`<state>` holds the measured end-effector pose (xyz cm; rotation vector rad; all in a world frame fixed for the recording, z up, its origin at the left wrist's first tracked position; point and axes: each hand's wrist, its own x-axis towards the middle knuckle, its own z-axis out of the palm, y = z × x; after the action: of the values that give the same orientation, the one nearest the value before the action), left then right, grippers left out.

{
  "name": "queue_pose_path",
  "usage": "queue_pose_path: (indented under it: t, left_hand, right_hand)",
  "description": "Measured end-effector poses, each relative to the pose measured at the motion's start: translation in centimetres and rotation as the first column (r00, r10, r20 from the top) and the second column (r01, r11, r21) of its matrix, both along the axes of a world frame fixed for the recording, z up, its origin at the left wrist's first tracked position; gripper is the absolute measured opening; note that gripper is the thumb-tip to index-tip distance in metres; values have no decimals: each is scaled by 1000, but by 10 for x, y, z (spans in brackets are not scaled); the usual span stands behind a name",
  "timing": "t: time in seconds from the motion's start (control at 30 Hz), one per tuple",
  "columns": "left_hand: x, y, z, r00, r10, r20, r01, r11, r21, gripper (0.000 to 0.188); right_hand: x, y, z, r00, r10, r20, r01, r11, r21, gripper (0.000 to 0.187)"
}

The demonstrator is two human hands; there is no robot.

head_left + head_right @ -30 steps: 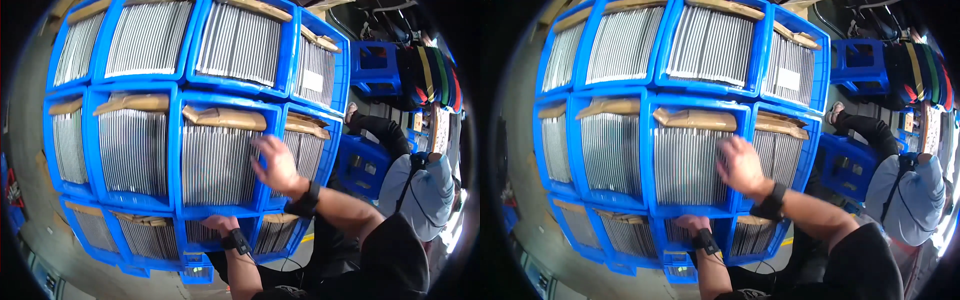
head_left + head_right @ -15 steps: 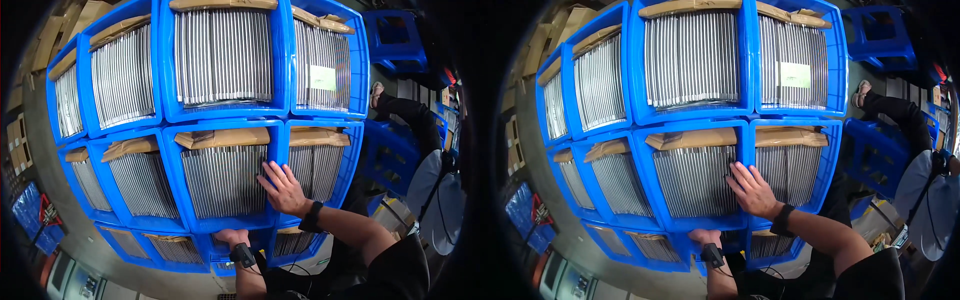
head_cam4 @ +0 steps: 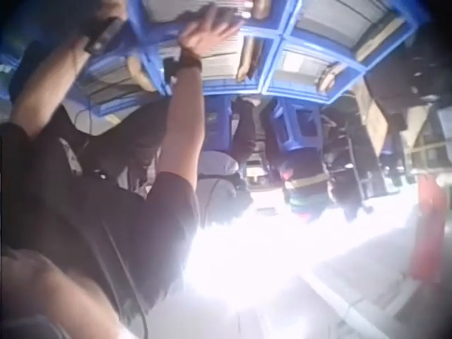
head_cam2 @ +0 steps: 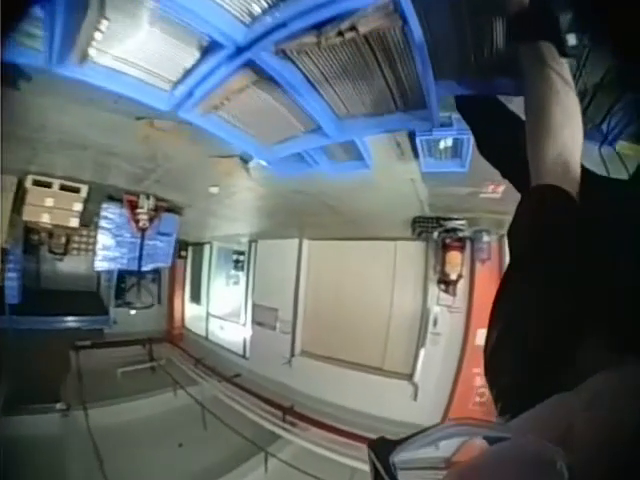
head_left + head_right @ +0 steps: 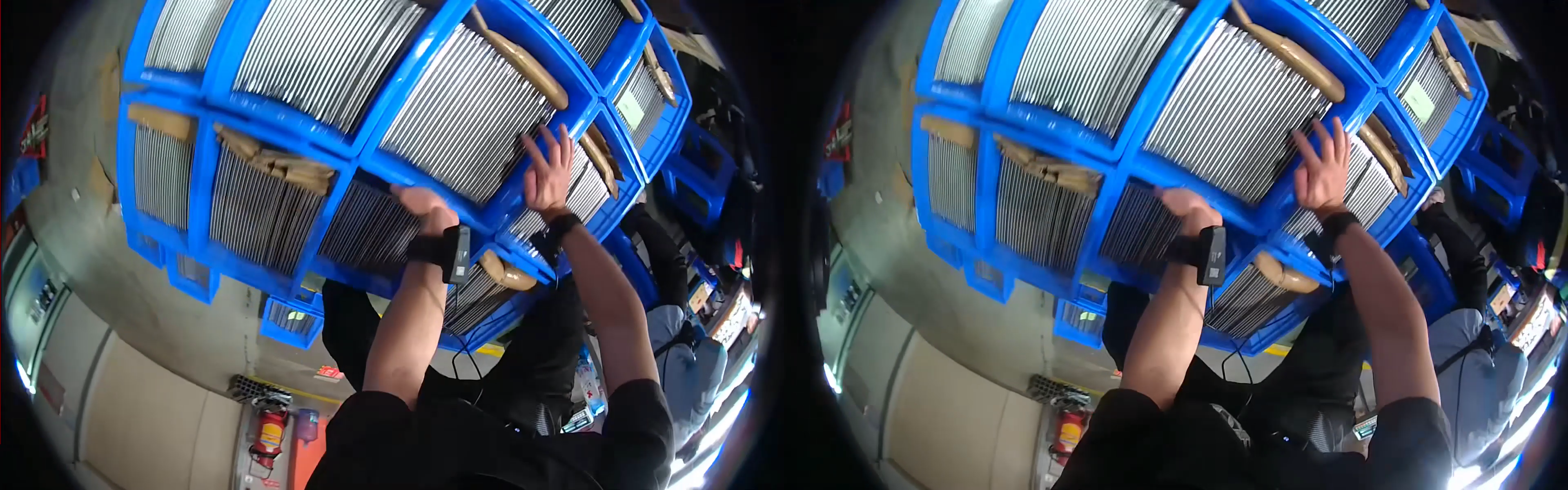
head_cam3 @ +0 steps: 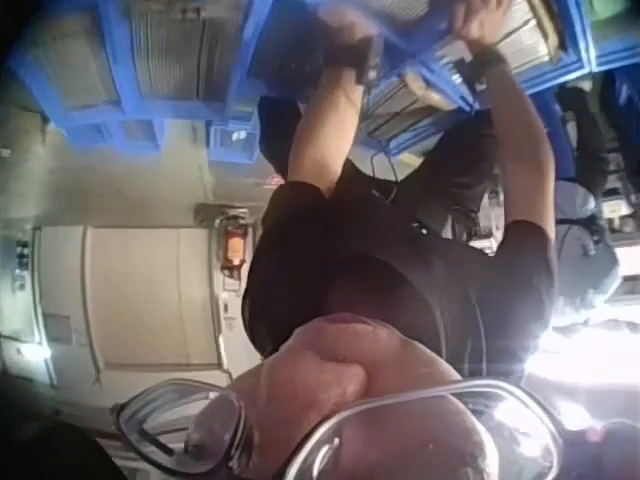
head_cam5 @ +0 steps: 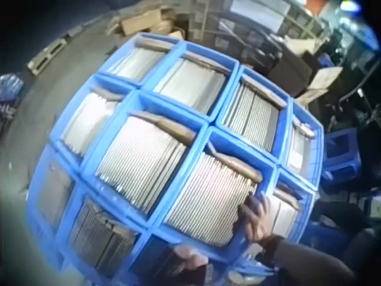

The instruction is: The person folds cardboard sheets by hand and places them into blue crates containing metal plates. After filling several crates, the person pushes the crates together on the floor.

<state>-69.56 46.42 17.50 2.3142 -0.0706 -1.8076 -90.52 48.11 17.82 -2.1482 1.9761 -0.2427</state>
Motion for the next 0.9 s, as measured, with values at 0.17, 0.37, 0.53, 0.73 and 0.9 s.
queue_pose_path:
  t: [0.17,0.37,0.53,0.73,0.9]
  left_hand:
    - [75,67,56,960,194,-200,-260,884,-389,46]
    - [206,213,123,918,384,-104,-391,826,-405,31]
    - [215,262,104,911,391,-134,-412,887,-211,27]
    - [217,173,78,849,-244,-468,-23,869,-494,22]
    - [322,213,85,902,143,-407,-288,901,-323,21]
  right_hand:
    - [6,11,-6,997,56,-51,-61,994,-94,54]
    - [-30,4,-6,979,90,-183,-102,993,-62,50]
    - [-6,4,45,992,8,128,-2,999,-51,43]
    - [42,192,144,793,-470,388,261,837,482,30]
    - [115,234,143,712,-663,231,310,592,744,29]
